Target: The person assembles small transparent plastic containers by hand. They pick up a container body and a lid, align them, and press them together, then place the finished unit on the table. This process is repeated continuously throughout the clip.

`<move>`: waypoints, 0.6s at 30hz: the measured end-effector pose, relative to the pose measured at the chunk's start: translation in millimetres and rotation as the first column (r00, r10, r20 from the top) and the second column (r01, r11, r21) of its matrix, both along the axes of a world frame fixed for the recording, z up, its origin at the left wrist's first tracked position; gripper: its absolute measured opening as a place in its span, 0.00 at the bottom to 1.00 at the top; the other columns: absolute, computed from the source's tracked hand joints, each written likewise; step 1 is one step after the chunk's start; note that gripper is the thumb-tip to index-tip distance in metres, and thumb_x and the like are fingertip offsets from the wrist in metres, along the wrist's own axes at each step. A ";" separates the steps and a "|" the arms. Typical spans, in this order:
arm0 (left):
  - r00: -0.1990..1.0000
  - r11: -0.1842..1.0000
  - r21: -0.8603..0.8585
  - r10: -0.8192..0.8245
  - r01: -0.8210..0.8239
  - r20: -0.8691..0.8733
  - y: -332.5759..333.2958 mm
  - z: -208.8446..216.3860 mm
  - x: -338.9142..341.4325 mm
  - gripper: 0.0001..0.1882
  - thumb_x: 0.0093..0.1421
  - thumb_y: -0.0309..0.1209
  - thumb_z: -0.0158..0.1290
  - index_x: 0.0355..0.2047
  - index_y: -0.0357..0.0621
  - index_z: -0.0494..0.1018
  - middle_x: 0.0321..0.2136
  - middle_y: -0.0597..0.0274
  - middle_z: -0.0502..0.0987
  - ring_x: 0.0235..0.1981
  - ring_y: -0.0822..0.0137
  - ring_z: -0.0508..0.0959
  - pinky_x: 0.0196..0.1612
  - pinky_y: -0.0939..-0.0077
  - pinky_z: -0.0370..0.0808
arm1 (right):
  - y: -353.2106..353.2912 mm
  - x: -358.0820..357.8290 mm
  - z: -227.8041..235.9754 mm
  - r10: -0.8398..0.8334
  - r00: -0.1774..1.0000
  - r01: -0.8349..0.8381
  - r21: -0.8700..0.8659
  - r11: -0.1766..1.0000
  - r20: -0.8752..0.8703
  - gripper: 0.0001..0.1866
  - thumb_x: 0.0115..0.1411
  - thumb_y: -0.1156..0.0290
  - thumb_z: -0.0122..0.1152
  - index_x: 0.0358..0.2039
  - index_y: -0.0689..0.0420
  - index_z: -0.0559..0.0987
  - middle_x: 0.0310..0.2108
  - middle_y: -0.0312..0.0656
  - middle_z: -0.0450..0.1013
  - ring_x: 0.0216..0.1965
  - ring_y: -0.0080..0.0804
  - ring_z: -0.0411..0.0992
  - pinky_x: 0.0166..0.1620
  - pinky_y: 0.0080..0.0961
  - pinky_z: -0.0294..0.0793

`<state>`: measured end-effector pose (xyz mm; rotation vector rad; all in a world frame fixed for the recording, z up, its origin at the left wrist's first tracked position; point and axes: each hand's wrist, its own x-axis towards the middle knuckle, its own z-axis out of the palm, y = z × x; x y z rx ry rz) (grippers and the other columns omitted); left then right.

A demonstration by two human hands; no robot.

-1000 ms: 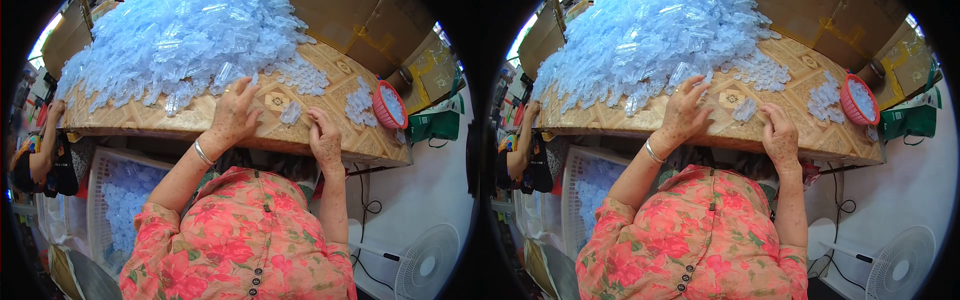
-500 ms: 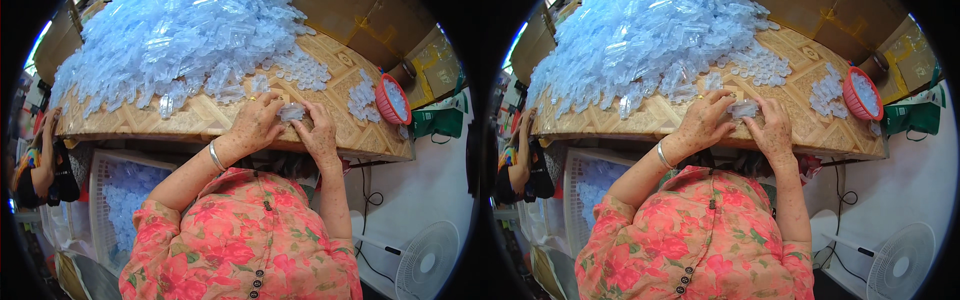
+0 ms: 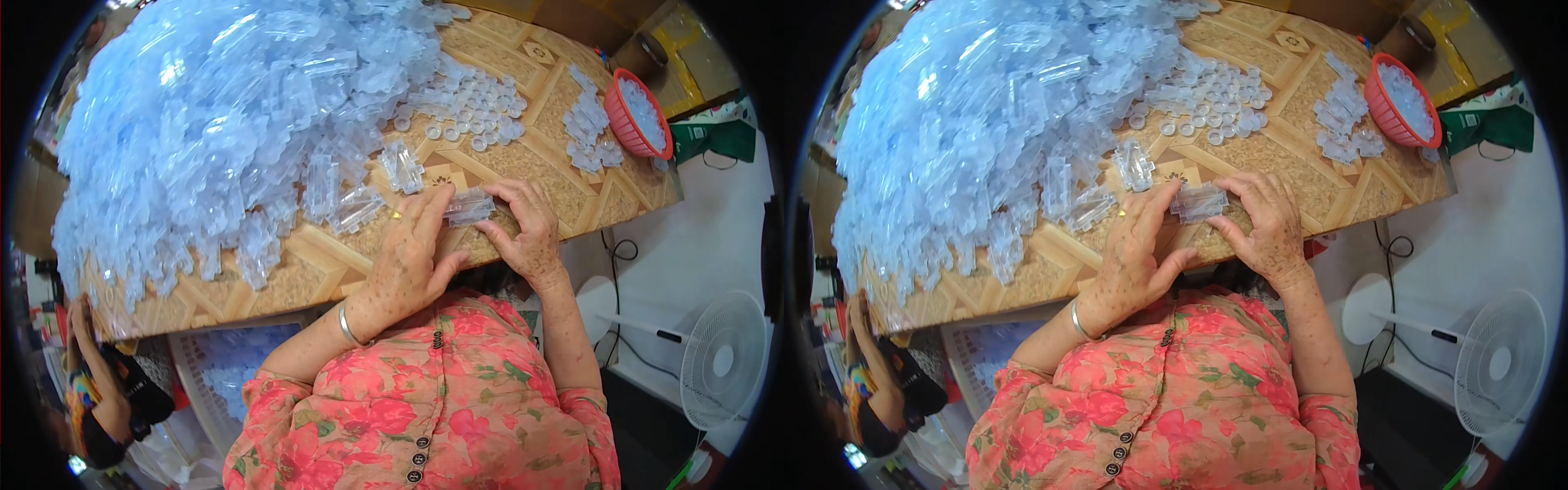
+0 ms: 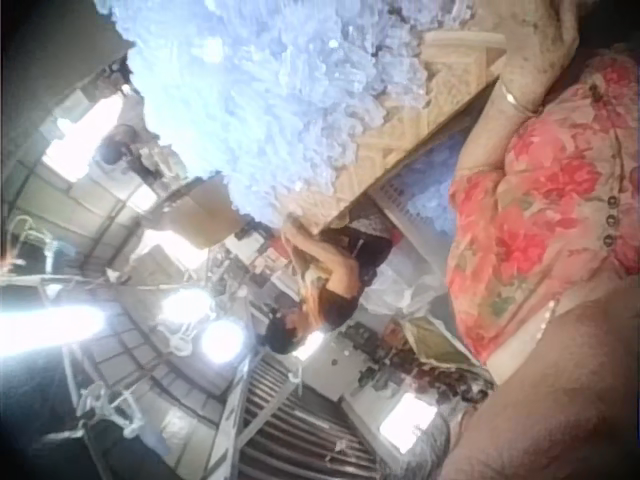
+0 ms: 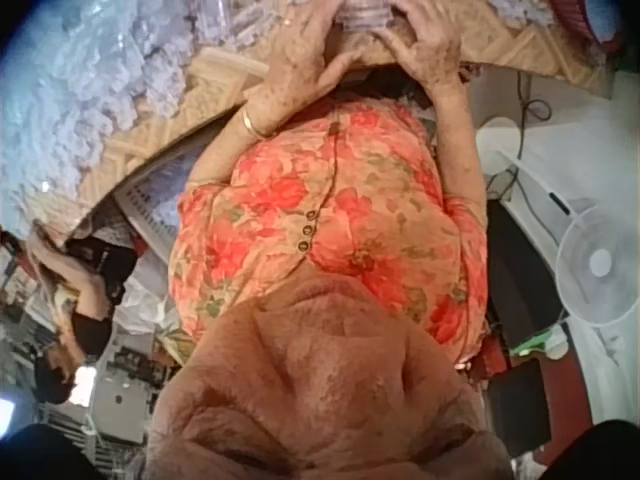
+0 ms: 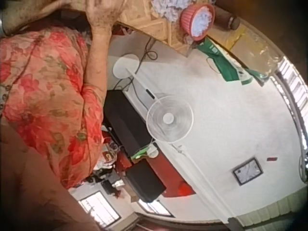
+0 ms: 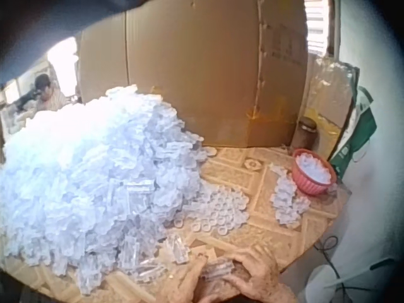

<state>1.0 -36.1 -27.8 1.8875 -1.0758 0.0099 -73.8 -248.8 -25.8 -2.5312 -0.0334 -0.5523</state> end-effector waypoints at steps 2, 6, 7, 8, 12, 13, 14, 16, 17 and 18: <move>0.999 0.999 0.040 -0.031 0.032 -0.017 1.1 7.6 -0.3 0.44 0.49 0.27 0.68 0.66 0.34 0.61 0.60 0.41 0.68 0.57 0.41 0.71 0.59 0.53 0.69 | 0.3 -1.0 0.5 -0.003 1.000 0.003 0.008 1.000 -0.027 0.26 0.49 0.65 0.75 0.49 0.55 0.79 0.47 0.41 0.76 0.49 0.46 0.73 0.53 0.41 0.70; 0.997 0.996 0.061 -0.067 0.070 -0.042 1.1 11.2 0.7 0.46 0.49 0.27 0.68 0.67 0.34 0.59 0.63 0.42 0.65 0.59 0.39 0.69 0.60 0.51 0.68 | 0.2 -0.8 1.3 -0.015 1.000 0.014 -0.029 0.999 -0.013 0.26 0.50 0.64 0.74 0.50 0.54 0.79 0.47 0.41 0.76 0.49 0.45 0.73 0.53 0.40 0.69; 0.997 0.996 0.060 -0.066 0.068 -0.044 0.4 11.5 0.5 0.47 0.49 0.27 0.68 0.67 0.34 0.59 0.63 0.42 0.65 0.59 0.39 0.69 0.60 0.51 0.68 | 0.2 -0.7 0.9 -0.019 1.000 0.019 -0.041 0.999 -0.009 0.26 0.50 0.64 0.74 0.50 0.54 0.79 0.47 0.41 0.76 0.49 0.44 0.73 0.53 0.40 0.69; 0.997 0.996 0.068 -0.061 0.064 -0.042 0.1 11.3 0.3 0.47 0.49 0.27 0.68 0.68 0.34 0.59 0.63 0.41 0.66 0.59 0.39 0.69 0.60 0.52 0.68 | 0.4 -0.9 0.6 -0.023 1.000 0.022 -0.053 0.998 -0.005 0.26 0.50 0.64 0.74 0.50 0.54 0.79 0.47 0.41 0.76 0.49 0.44 0.73 0.53 0.40 0.69; 1.000 0.995 0.096 -0.022 0.021 0.000 -5.0 8.2 -1.9 0.47 0.48 0.27 0.68 0.67 0.33 0.60 0.60 0.39 0.69 0.57 0.41 0.71 0.59 0.53 0.69 | -2.2 -2.0 0.7 -0.013 1.000 0.014 -0.071 0.997 0.015 0.26 0.51 0.64 0.73 0.51 0.54 0.79 0.48 0.42 0.75 0.50 0.44 0.72 0.53 0.40 0.69; 1.000 0.994 0.106 0.001 -0.003 0.026 -6.3 7.6 -1.5 0.46 0.48 0.27 0.68 0.67 0.33 0.60 0.59 0.39 0.69 0.56 0.41 0.72 0.59 0.53 0.70 | -2.2 -0.9 2.1 -0.011 1.000 0.012 -0.064 0.998 0.010 0.26 0.51 0.64 0.73 0.52 0.54 0.78 0.48 0.42 0.75 0.50 0.45 0.72 0.53 0.41 0.69; 0.998 0.993 0.113 0.029 -0.035 0.056 -8.5 8.8 -2.7 0.45 0.48 0.27 0.69 0.66 0.33 0.62 0.57 0.39 0.71 0.54 0.42 0.74 0.58 0.54 0.71 | -1.7 -1.1 4.0 -0.009 1.000 0.009 -0.058 0.998 0.005 0.27 0.51 0.64 0.73 0.52 0.54 0.78 0.49 0.42 0.75 0.50 0.45 0.72 0.54 0.41 0.69; 0.990 0.985 0.150 0.074 -0.091 0.121 -8.8 7.6 -5.5 0.44 0.48 0.28 0.69 0.65 0.33 0.62 0.55 0.40 0.72 0.53 0.43 0.74 0.56 0.55 0.71 | -5.1 -2.0 2.7 0.016 1.000 -0.015 -0.041 0.999 0.009 0.28 0.51 0.64 0.73 0.54 0.54 0.77 0.50 0.42 0.74 0.51 0.45 0.71 0.56 0.41 0.69; 0.984 0.979 0.166 0.096 -0.121 0.153 -10.3 6.7 -7.1 0.44 0.49 0.28 0.69 0.65 0.33 0.63 0.55 0.40 0.73 0.53 0.43 0.74 0.56 0.55 0.72 | -12.9 -6.3 4.6 -0.004 1.000 0.006 -0.048 0.999 0.029 0.28 0.52 0.65 0.73 0.54 0.54 0.77 0.50 0.42 0.74 0.51 0.45 0.71 0.56 0.41 0.69; 0.975 0.972 0.167 0.138 -0.167 0.171 -11.3 6.8 -8.7 0.42 0.49 0.29 0.69 0.63 0.33 0.64 0.54 0.43 0.74 0.51 0.46 0.75 0.53 0.57 0.73 | -19.8 -9.3 6.1 -0.019 0.999 0.021 -0.047 0.999 0.051 0.28 0.52 0.65 0.73 0.54 0.54 0.77 0.50 0.42 0.74 0.51 0.46 0.71 0.56 0.41 0.69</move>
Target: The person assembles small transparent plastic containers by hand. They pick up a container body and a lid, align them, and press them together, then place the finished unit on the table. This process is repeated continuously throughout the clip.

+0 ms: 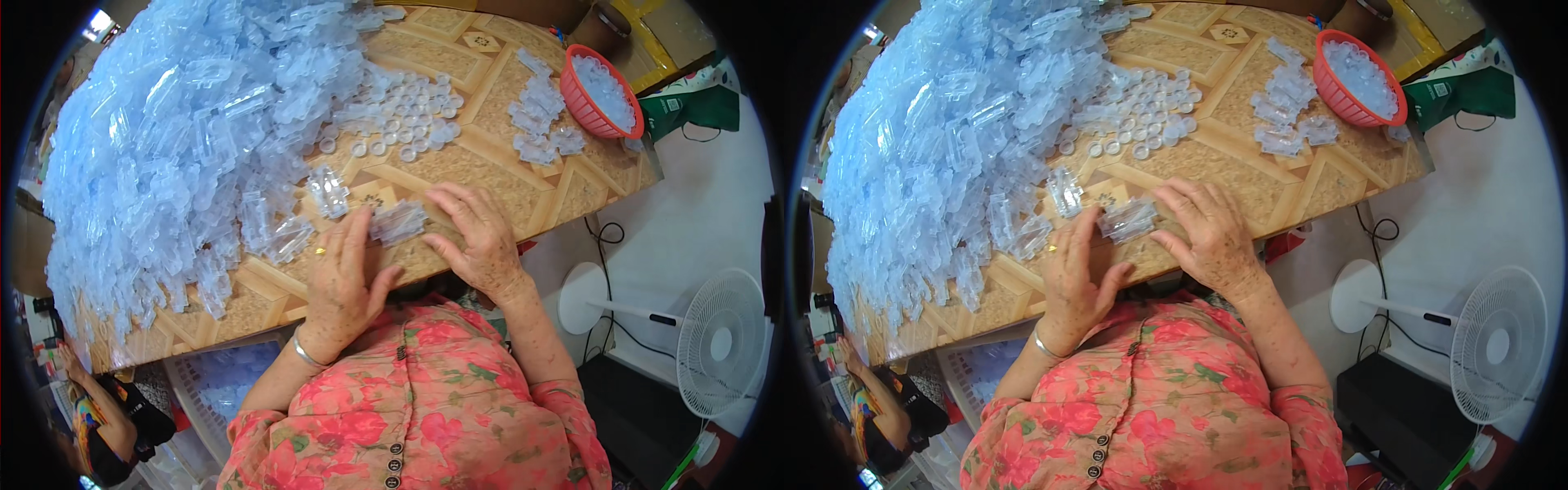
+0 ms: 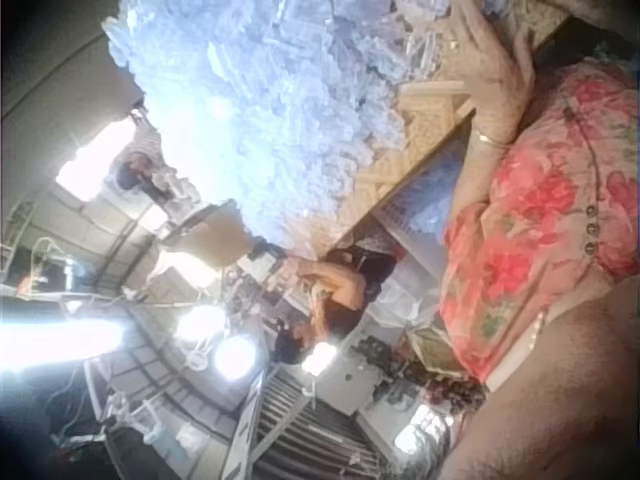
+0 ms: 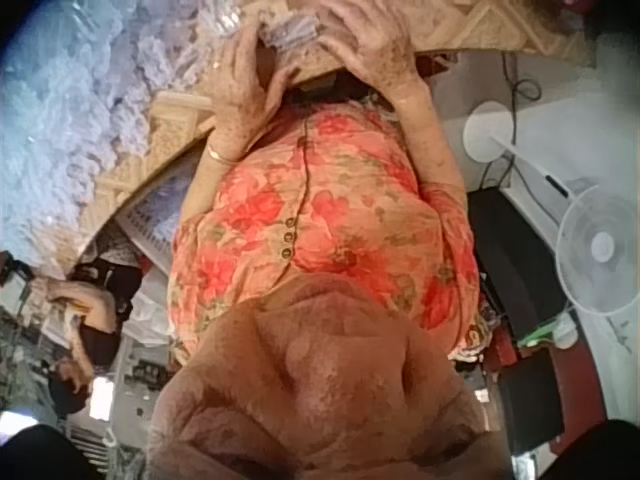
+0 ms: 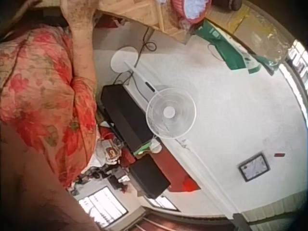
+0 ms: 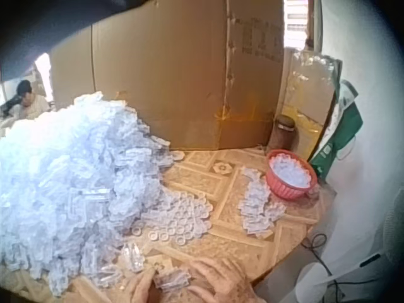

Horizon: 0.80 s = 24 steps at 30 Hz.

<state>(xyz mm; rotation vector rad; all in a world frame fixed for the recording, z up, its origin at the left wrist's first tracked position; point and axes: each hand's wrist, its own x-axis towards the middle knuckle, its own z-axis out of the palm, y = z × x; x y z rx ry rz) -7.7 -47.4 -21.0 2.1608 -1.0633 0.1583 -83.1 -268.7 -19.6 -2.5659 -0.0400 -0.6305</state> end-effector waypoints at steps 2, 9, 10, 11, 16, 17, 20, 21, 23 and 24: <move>0.998 0.997 0.059 0.049 -0.051 0.042 -2.0 2.0 -3.1 0.41 0.49 0.29 0.69 0.63 0.33 0.65 0.52 0.45 0.75 0.49 0.48 0.76 0.52 0.58 0.73 | -22.8 -5.9 2.4 -0.080 0.994 0.083 -0.047 0.995 0.075 0.27 0.52 0.67 0.73 0.54 0.55 0.78 0.50 0.44 0.74 0.51 0.47 0.72 0.56 0.41 0.70; 0.987 0.978 0.168 0.101 -0.122 0.128 -9.5 1.0 -6.4 0.37 0.51 0.27 0.65 0.62 0.31 0.66 0.54 0.44 0.75 0.50 0.46 0.76 0.53 0.58 0.73 | -120.0 -16.9 1.3 -0.411 0.902 0.421 -0.061 0.905 0.130 0.24 0.52 0.70 0.72 0.51 0.56 0.80 0.46 0.46 0.73 0.48 0.48 0.72 0.52 0.42 0.71; 0.986 0.975 0.185 0.102 -0.126 0.131 -10.6 1.8 -7.2 0.38 0.51 0.27 0.65 0.62 0.31 0.65 0.55 0.44 0.75 0.51 0.45 0.76 0.53 0.57 0.73 | -126.0 -16.8 -1.6 -0.412 0.904 0.420 -0.056 0.906 0.109 0.23 0.52 0.71 0.72 0.50 0.56 0.80 0.45 0.45 0.73 0.47 0.48 0.72 0.51 0.42 0.71; 0.986 0.971 0.203 0.103 -0.129 0.133 -11.4 3.3 -7.8 0.38 0.51 0.26 0.65 0.62 0.30 0.64 0.56 0.43 0.74 0.52 0.44 0.76 0.54 0.57 0.73 | -131.6 -17.1 -4.2 -0.413 0.906 0.419 -0.051 0.907 0.088 0.23 0.51 0.71 0.72 0.50 0.55 0.81 0.44 0.45 0.72 0.47 0.48 0.71 0.51 0.42 0.71; 0.993 0.956 0.283 0.057 -0.083 0.101 -15.0 6.0 -8.7 0.44 0.52 0.25 0.64 0.67 0.28 0.56 0.59 0.40 0.71 0.55 0.41 0.74 0.60 0.53 0.69 | -134.0 -19.6 -8.1 -0.362 0.932 0.361 0.033 0.932 0.030 0.18 0.49 0.72 0.74 0.42 0.54 0.82 0.43 0.41 0.72 0.42 0.42 0.71 0.48 0.40 0.70; 0.994 0.955 0.285 0.061 -0.086 0.093 -14.6 5.4 -9.2 0.44 0.53 0.25 0.64 0.67 0.28 0.56 0.59 0.40 0.71 0.55 0.41 0.74 0.60 0.52 0.69 | -134.2 -19.4 -8.7 -0.350 0.937 0.348 0.063 0.935 0.018 0.17 0.49 0.72 0.74 0.41 0.54 0.82 0.44 0.41 0.72 0.42 0.41 0.71 0.48 0.39 0.69; 0.995 0.955 0.286 0.063 -0.084 0.081 -15.3 5.7 -11.7 0.43 0.53 0.26 0.64 0.66 0.28 0.56 0.59 0.39 0.71 0.55 0.41 0.74 0.61 0.52 0.68 | -135.4 -20.0 -11.2 -0.324 0.946 0.323 0.043 0.945 0.009 0.15 0.48 0.73 0.75 0.38 0.54 0.81 0.47 0.41 0.74 0.41 0.40 0.71 0.47 0.39 0.70; 0.994 0.955 0.283 0.064 -0.087 0.088 -13.6 4.8 -13.2 0.43 0.53 0.26 0.64 0.66 0.28 0.56 0.60 0.40 0.71 0.55 0.41 0.74 0.61 0.51 0.68 | -133.9 -19.2 -10.2 -0.318 0.948 0.317 0.039 0.948 0.013 0.15 0.48 0.73 0.75 0.38 0.54 0.81 0.47 0.41 0.74 0.42 0.40 0.72 0.47 0.39 0.70; 0.995 0.954 0.291 0.056 -0.077 0.077 -11.7 5.0 -13.8 0.43 0.53 0.26 0.65 0.66 0.29 0.56 0.60 0.41 0.71 0.56 0.41 0.74 0.61 0.51 0.68 | -138.4 -18.9 -11.5 -0.312 0.949 0.312 0.009 0.950 0.037 0.15 0.49 0.74 0.75 0.37 0.54 0.80 0.47 0.42 0.75 0.43 0.41 0.73 0.47 0.39 0.71; 0.996 0.949 0.306 0.059 -0.075 0.062 -12.0 5.9 -12.7 0.43 0.53 0.26 0.65 0.66 0.29 0.56 0.61 0.41 0.71 0.56 0.41 0.74 0.61 0.51 0.68 | -137.4 -19.4 -13.7 -0.295 0.954 0.295 0.000 0.956 0.049 0.15 0.49 0.75 0.75 0.37 0.54 0.80 0.47 0.43 0.76 0.43 0.41 0.74 0.47 0.39 0.72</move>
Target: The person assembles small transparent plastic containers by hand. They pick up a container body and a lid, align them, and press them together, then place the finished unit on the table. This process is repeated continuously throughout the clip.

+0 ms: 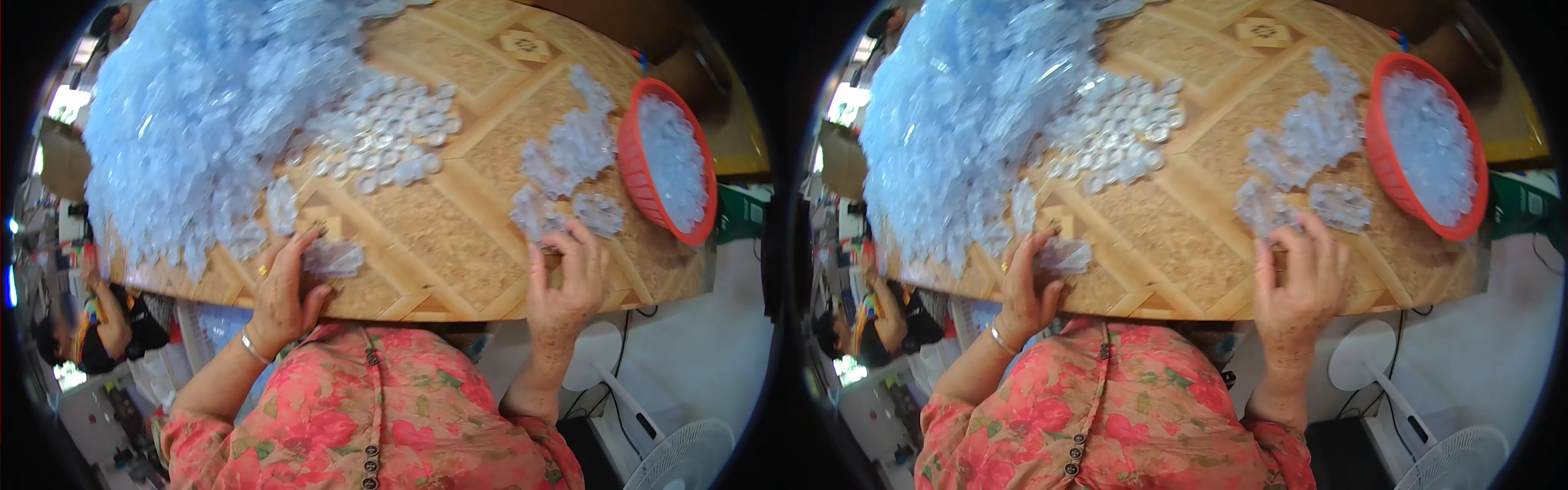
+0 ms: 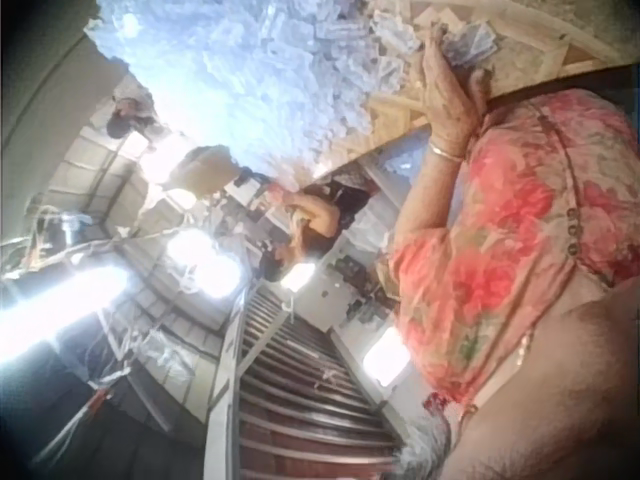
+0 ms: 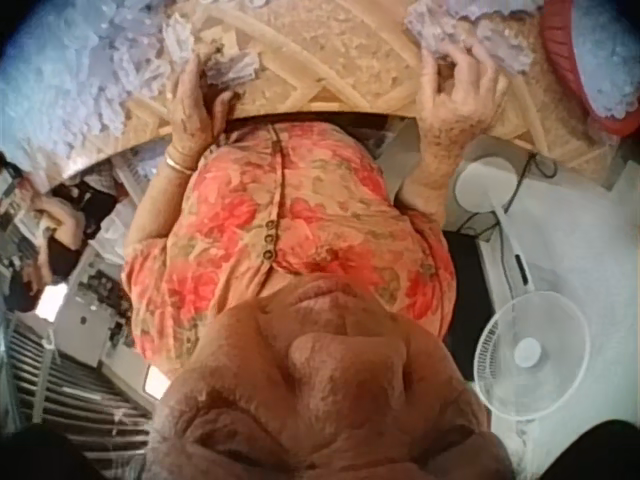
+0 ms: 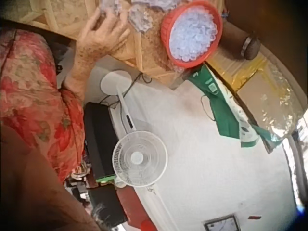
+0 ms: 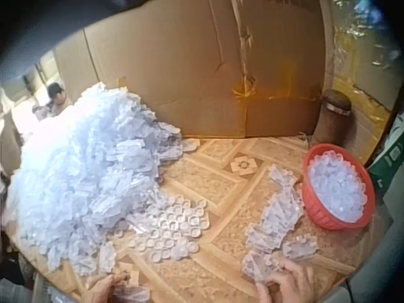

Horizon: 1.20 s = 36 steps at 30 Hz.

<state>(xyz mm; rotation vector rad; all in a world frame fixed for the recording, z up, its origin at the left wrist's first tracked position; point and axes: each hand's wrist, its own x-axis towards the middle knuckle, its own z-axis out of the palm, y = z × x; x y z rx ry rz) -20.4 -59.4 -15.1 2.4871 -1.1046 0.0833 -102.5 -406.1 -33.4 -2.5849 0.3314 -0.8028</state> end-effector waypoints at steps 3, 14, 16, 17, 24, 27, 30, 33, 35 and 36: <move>1.000 0.999 -0.047 0.005 -0.005 -0.003 0.6 -1.1 1.4 0.42 0.53 0.25 0.65 0.66 0.31 0.59 0.61 0.45 0.72 0.57 0.43 0.74 0.59 0.53 0.71 | 3.9 -1.6 -4.9 -0.036 0.998 0.029 0.114 0.993 0.059 0.16 0.49 0.77 0.74 0.39 0.55 0.80 0.45 0.45 0.77 0.45 0.44 0.76 0.47 0.39 0.75; 0.999 0.975 -0.218 0.039 -0.039 -0.008 -3.2 -2.8 8.3 0.40 0.56 0.27 0.64 0.67 0.33 0.60 0.53 0.48 0.76 0.46 0.52 0.79 0.49 0.62 0.76 | 49.1 -4.3 4.9 0.235 0.972 -0.236 -0.095 0.967 -0.022 0.29 0.47 0.88 0.64 0.52 0.53 0.80 0.46 0.43 0.72 0.44 0.43 0.74 0.48 0.37 0.77; 0.995 0.945 -0.312 0.087 -0.096 -0.044 -10.1 -7.4 6.7 0.39 0.55 0.30 0.66 0.65 0.38 0.64 0.49 0.49 0.77 0.41 0.52 0.78 0.45 0.61 0.76 | 66.6 -4.7 14.1 0.333 0.936 -0.339 -0.048 0.939 -0.111 0.29 0.48 0.86 0.65 0.53 0.53 0.80 0.47 0.43 0.71 0.45 0.43 0.74 0.49 0.37 0.76; 0.996 0.955 -0.283 0.094 -0.093 -0.009 -12.6 -6.1 7.2 0.38 0.55 0.30 0.66 0.65 0.39 0.65 0.48 0.50 0.77 0.40 0.52 0.78 0.44 0.61 0.76 | 73.4 -4.4 19.6 0.379 0.913 -0.386 -0.021 0.922 -0.154 0.29 0.49 0.85 0.65 0.53 0.53 0.80 0.47 0.44 0.70 0.46 0.43 0.73 0.50 0.38 0.75; 0.997 0.958 -0.279 0.075 -0.072 0.002 -15.1 -0.5 14.5 0.25 0.55 0.31 0.67 0.51 0.41 0.72 0.42 0.50 0.77 0.37 0.50 0.79 0.39 0.60 0.76 | 84.3 9.5 49.2 0.228 0.954 -0.246 -0.073 0.967 -0.195 0.36 0.49 0.68 0.75 0.59 0.59 0.73 0.51 0.48 0.70 0.55 0.49 0.69 0.57 0.42 0.70; 0.993 0.920 -0.382 0.050 -0.089 -0.110 -16.6 3.8 18.2 0.21 0.57 0.30 0.65 0.49 0.40 0.70 0.39 0.50 0.77 0.33 0.53 0.81 0.35 0.63 0.77 | 78.7 19.0 33.6 0.161 0.959 -0.189 -0.103 0.976 -0.233 0.38 0.47 0.65 0.77 0.59 0.61 0.73 0.51 0.49 0.70 0.55 0.49 0.69 0.57 0.41 0.70; 0.928 0.863 -0.470 -0.004 -0.185 -0.373 -21.6 3.8 18.8 0.18 0.62 0.27 0.60 0.50 0.40 0.69 0.37 0.54 0.78 0.29 0.62 0.83 0.31 0.70 0.77 | 78.4 23.9 30.1 0.101 0.952 -0.117 -0.038 0.992 -0.288 0.40 0.44 0.64 0.79 0.58 0.61 0.73 0.51 0.47 0.71 0.48 0.45 0.72 0.51 0.37 0.73; 0.780 0.758 -0.564 -0.122 -0.326 -0.614 -25.6 -3.8 20.9 0.14 0.67 0.26 0.56 0.51 0.40 0.68 0.38 0.60 0.79 0.29 0.69 0.83 0.31 0.77 0.77 | 105.2 25.3 49.6 0.187 0.955 -0.124 0.264 0.957 -0.229 0.43 0.41 0.64 0.81 0.58 0.60 0.73 0.49 0.44 0.71 0.40 0.38 0.72 0.45 0.33 0.75; 0.576 0.694 -0.542 -0.222 -0.473 -0.787 -29.4 1.3 18.9 0.13 0.69 0.25 0.54 0.52 0.40 0.68 0.41 0.63 0.79 0.34 0.72 0.83 0.33 0.80 0.77 | 122.6 23.2 53.0 0.326 0.945 -0.305 0.370 0.877 0.006 0.44 0.39 0.65 0.82 0.58 0.59 0.73 0.49 0.42 0.72 0.36 0.33 0.70 0.42 0.30 0.75; 0.578 0.691 -0.575 -0.274 -0.437 -0.769 -30.2 1.4 18.1 0.14 0.70 0.27 0.52 0.54 0.40 0.68 0.42 0.63 0.79 0.37 0.72 0.82 0.36 0.80 0.78 | 134.3 24.7 54.4 0.355 0.934 -0.348 0.335 0.875 0.043 0.45 0.39 0.65 0.83 0.60 0.58 0.73 0.48 0.41 0.71 0.37 0.32 0.69 0.42 0.29 0.74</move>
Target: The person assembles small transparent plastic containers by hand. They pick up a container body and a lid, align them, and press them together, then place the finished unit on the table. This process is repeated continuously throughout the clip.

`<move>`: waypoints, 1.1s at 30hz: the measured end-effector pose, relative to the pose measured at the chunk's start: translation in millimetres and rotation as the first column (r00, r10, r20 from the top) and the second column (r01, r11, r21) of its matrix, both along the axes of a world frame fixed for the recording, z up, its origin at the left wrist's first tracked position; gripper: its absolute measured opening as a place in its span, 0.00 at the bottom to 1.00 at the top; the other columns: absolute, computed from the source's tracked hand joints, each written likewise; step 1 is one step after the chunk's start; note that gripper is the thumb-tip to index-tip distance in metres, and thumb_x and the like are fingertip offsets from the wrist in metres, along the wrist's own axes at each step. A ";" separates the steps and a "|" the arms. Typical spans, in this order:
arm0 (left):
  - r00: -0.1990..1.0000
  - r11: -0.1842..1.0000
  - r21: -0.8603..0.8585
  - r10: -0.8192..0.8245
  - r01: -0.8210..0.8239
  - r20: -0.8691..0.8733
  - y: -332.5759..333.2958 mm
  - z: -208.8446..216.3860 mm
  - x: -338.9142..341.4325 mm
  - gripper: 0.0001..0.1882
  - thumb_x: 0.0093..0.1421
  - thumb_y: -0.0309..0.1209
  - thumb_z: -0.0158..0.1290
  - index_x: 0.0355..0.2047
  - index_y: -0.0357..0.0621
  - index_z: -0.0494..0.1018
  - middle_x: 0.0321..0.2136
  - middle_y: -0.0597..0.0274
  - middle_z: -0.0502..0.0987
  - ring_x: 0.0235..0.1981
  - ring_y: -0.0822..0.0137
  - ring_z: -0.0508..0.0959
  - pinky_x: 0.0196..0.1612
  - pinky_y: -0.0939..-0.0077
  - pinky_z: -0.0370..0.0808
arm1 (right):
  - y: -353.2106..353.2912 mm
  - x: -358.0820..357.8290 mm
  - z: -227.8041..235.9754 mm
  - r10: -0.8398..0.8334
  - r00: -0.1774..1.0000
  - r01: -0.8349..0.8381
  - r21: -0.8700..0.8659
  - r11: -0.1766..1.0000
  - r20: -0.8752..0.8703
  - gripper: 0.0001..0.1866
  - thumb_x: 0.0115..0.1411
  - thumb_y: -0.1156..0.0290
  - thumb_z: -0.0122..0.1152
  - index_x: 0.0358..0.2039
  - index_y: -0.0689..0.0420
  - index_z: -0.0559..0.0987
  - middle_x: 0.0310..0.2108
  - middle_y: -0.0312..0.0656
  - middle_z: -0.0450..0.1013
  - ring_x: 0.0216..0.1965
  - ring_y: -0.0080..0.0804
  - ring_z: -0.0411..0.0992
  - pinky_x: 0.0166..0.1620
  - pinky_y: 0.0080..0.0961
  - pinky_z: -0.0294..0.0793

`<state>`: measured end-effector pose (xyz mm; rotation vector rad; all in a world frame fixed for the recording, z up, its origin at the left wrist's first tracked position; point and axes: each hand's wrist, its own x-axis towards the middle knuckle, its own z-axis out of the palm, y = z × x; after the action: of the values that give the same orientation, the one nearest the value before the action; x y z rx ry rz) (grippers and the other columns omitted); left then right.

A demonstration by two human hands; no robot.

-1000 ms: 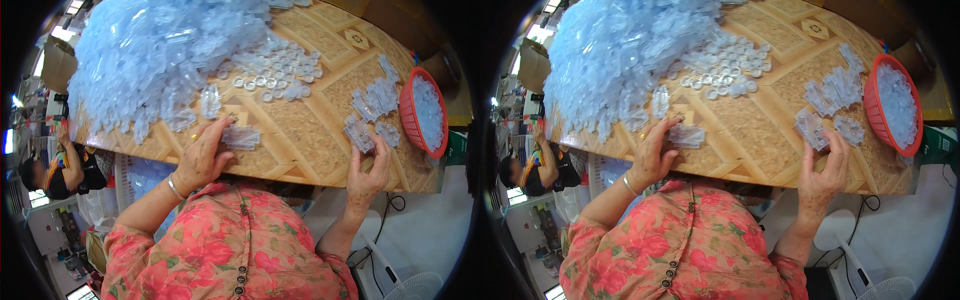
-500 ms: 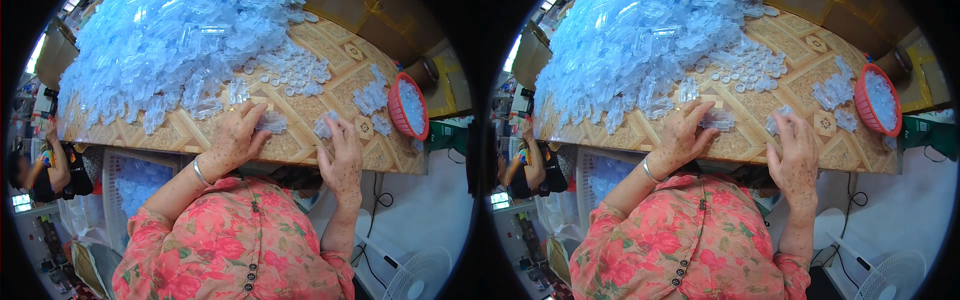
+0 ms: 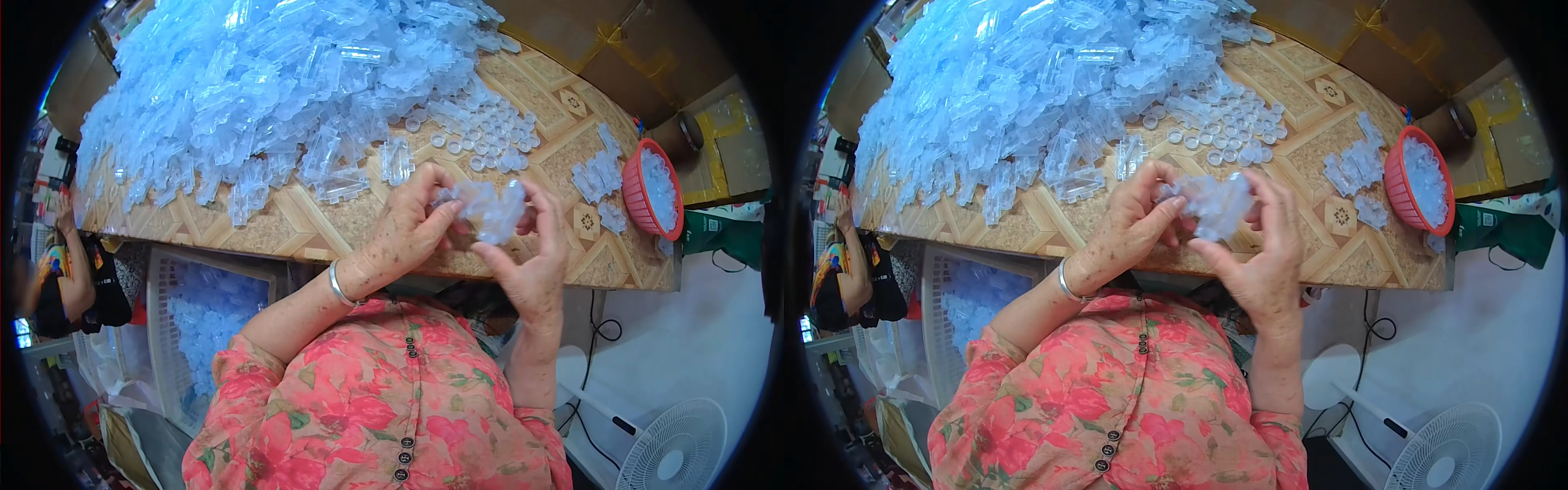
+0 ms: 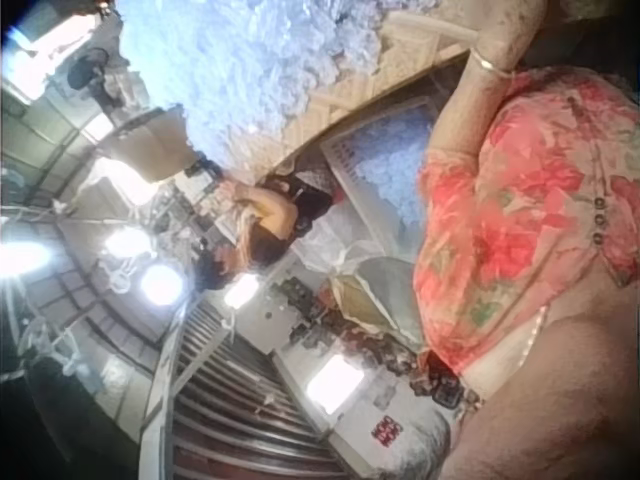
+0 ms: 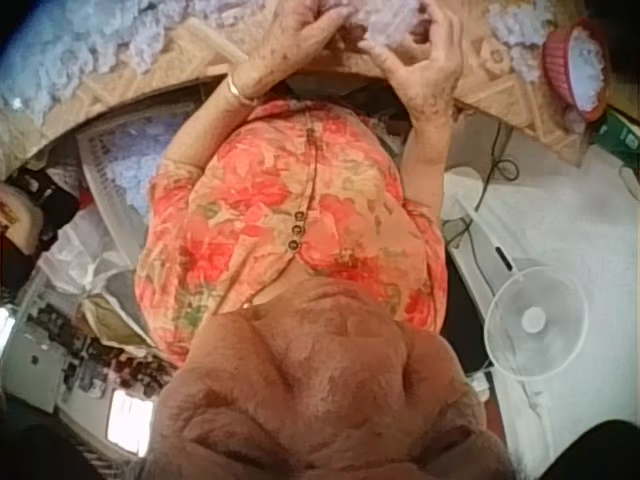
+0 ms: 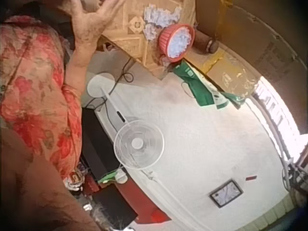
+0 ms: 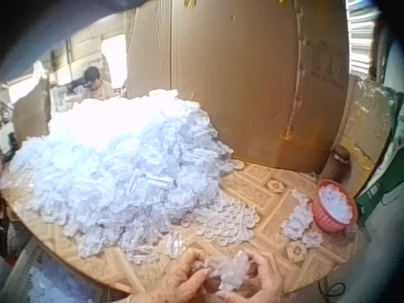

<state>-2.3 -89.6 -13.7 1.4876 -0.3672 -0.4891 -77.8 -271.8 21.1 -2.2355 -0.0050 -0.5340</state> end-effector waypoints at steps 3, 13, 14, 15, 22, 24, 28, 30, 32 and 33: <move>0.992 0.983 -0.139 -0.128 0.124 -0.021 0.5 3.4 -2.8 0.20 0.73 0.32 0.48 0.63 0.41 0.66 0.49 0.61 0.77 0.46 0.71 0.80 0.44 0.77 0.78 | 14.7 3.3 -10.5 -0.045 0.996 0.046 -0.010 0.999 0.073 0.47 0.39 0.65 0.83 0.61 0.57 0.71 0.49 0.42 0.71 0.37 0.33 0.69 0.42 0.30 0.74; 0.900 0.849 -0.524 -0.278 0.068 -0.335 4.2 3.0 -12.1 0.28 0.75 0.38 0.44 0.70 0.36 0.58 0.64 0.56 0.69 0.62 0.65 0.71 0.63 0.64 0.72 | 12.2 -0.8 -20.8 -0.027 0.986 0.031 -0.023 0.999 0.163 0.48 0.40 0.63 0.84 0.62 0.59 0.70 0.56 0.49 0.70 0.54 0.45 0.71 0.52 0.36 0.75; 0.898 0.834 -0.549 -0.286 0.062 -0.333 3.5 3.9 -12.0 0.28 0.75 0.37 0.44 0.70 0.36 0.58 0.64 0.56 0.68 0.62 0.65 0.72 0.63 0.64 0.71 | 11.8 -0.7 -20.9 0.007 0.985 0.004 -0.061 0.998 0.171 0.48 0.39 0.64 0.84 0.62 0.59 0.70 0.57 0.50 0.70 0.55 0.46 0.71 0.54 0.37 0.75; 0.893 0.839 -0.541 -0.290 0.064 -0.345 3.3 5.1 -12.7 0.28 0.75 0.37 0.44 0.70 0.37 0.58 0.64 0.56 0.68 0.62 0.65 0.71 0.63 0.64 0.71 | 12.3 -0.1 -20.1 0.043 0.983 -0.025 -0.098 0.995 0.179 0.49 0.39 0.64 0.84 0.62 0.59 0.70 0.57 0.51 0.70 0.57 0.47 0.71 0.56 0.38 0.74; 0.861 0.857 -0.509 -0.320 0.085 -0.395 1.1 12.6 -16.0 0.29 0.75 0.37 0.46 0.72 0.39 0.56 0.63 0.58 0.69 0.61 0.66 0.72 0.63 0.65 0.71 | 13.2 -3.6 -24.6 0.056 0.986 -0.038 -0.113 0.993 0.159 0.48 0.38 0.67 0.84 0.62 0.58 0.70 0.59 0.51 0.70 0.59 0.51 0.70 0.60 0.43 0.71; 0.853 0.865 -0.494 -0.325 0.093 -0.408 1.4 12.8 -16.1 0.29 0.75 0.37 0.46 0.72 0.41 0.56 0.62 0.59 0.70 0.60 0.68 0.73 0.61 0.67 0.72 | 13.4 -3.8 -26.1 0.069 0.981 -0.050 -0.111 0.993 0.181 0.48 0.38 0.67 0.84 0.62 0.58 0.70 0.59 0.51 0.70 0.59 0.50 0.70 0.60 0.43 0.71; 0.873 0.899 -0.412 -0.313 0.145 -0.375 3.8 18.5 -16.0 0.29 0.75 0.37 0.45 0.73 0.45 0.56 0.60 0.63 0.71 0.56 0.73 0.74 0.56 0.74 0.75 | 12.8 -3.7 -27.0 0.080 0.972 -0.049 -0.144 0.988 0.219 0.48 0.39 0.68 0.83 0.62 0.57 0.70 0.59 0.51 0.70 0.59 0.50 0.70 0.61 0.43 0.71; 0.885 0.910 -0.379 -0.308 0.168 -0.348 4.9 20.4 -16.2 0.28 0.75 0.38 0.45 0.73 0.47 0.57 0.59 0.65 0.71 0.54 0.75 0.74 0.54 0.76 0.76 | 12.5 -3.0 -26.0 0.093 0.968 -0.057 -0.156 0.986 0.233 0.48 0.39 0.69 0.83 0.62 0.58 0.70 0.59 0.50 0.71 0.59 0.49 0.70 0.61 0.43 0.71; 0.883 0.913 -0.371 -0.310 0.172 -0.352 6.1 21.9 -16.8 0.28 0.75 0.38 0.44 0.73 0.49 0.57 0.59 0.66 0.71 0.53 0.76 0.74 0.52 0.78 0.76 | 12.3 -2.5 -25.6 0.108 0.963 -0.068 -0.166 0.984 0.248 0.47 0.40 0.69 0.83 0.62 0.58 0.70 0.59 0.50 0.71 0.59 0.49 0.70 0.61 0.42 0.71; 0.896 0.919 -0.351 -0.301 0.181 -0.326 6.6 23.0 -17.4 0.28 0.76 0.38 0.44 0.73 0.49 0.57 0.59 0.66 0.71 0.54 0.76 0.74 0.52 0.78 0.76 | 12.1 -2.5 -25.8 0.114 0.960 -0.072 -0.169 0.983 0.256 0.47 0.40 0.69 0.82 0.62 0.58 0.70 0.59 0.51 0.71 0.59 0.49 0.70 0.61 0.42 0.71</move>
<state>-19.7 -83.0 9.3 1.0134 -0.3120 -0.8622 -80.3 -259.7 -4.7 -2.2860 -0.2995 -0.8005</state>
